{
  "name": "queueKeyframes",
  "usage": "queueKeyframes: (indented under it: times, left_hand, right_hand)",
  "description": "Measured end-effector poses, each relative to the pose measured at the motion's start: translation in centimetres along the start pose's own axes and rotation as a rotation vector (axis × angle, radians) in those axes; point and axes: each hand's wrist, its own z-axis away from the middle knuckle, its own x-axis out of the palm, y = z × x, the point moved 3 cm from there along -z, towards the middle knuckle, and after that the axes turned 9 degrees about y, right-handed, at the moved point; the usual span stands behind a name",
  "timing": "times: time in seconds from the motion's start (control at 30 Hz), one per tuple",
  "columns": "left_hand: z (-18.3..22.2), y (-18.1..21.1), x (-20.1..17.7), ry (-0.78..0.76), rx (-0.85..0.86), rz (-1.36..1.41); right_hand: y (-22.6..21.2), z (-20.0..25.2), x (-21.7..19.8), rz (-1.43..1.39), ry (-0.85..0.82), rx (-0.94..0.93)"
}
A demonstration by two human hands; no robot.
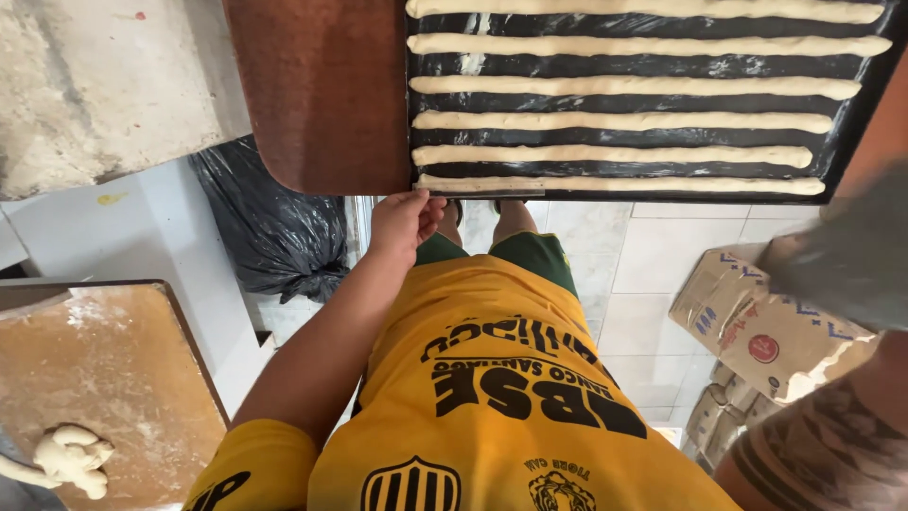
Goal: Prepare long strips of dough and arrange them on a baking tray using a scraper and manual rolling.
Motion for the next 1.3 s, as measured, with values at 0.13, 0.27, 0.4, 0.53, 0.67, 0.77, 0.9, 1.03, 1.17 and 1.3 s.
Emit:
queueKeyframes:
  times: [0.13,0.27,0.4,0.53,0.67,0.77,0.9,1.03,1.17,1.3]
  left_hand:
    - [-0.6,-0.2,-0.2,-0.009,-0.004,-0.017]
    - [-0.2,0.2,-0.2,0.007,-0.004,-0.033]
    - [-0.5,-0.1,-0.2,0.013,-0.004,-0.041]
    - [-0.4,0.0,-0.2,0.047,-0.011,-0.039]
    - [0.4,0.5,-0.2,0.051,-0.01,-0.044]
    - [1.6,1.4,0.0,0.069,0.005,-0.055]
    - [1.5,1.4,0.0,0.072,0.02,-0.047]
    - [1.5,1.4,0.1,0.075,0.01,-0.048]
    - [2.2,2.1,0.2,0.074,0.002,-0.059]
    - [2.2,2.0,0.2,0.081,0.003,-0.068]
  right_hand:
    - [1.3,1.6,5.8,0.012,-0.014,-0.049]
    - [0.8,2.7,12.2,0.038,-0.009,-0.103]
    - [0.0,2.5,17.0,-0.002,-0.02,-0.169]
    - [0.6,2.1,19.2,-0.053,-0.046,-0.273]
    - [0.6,1.6,19.8,0.022,-0.07,-0.363]
    - [0.7,1.3,20.3,-0.018,-0.126,-0.363]
    - [1.2,1.3,20.7,-0.023,-0.133,-0.378]
    - [1.5,1.3,20.8,-0.001,-0.14,-0.387]
    - [1.2,1.2,20.9,0.005,-0.144,-0.396]
    - [1.4,1.2,21.2,0.005,-0.126,-0.455]
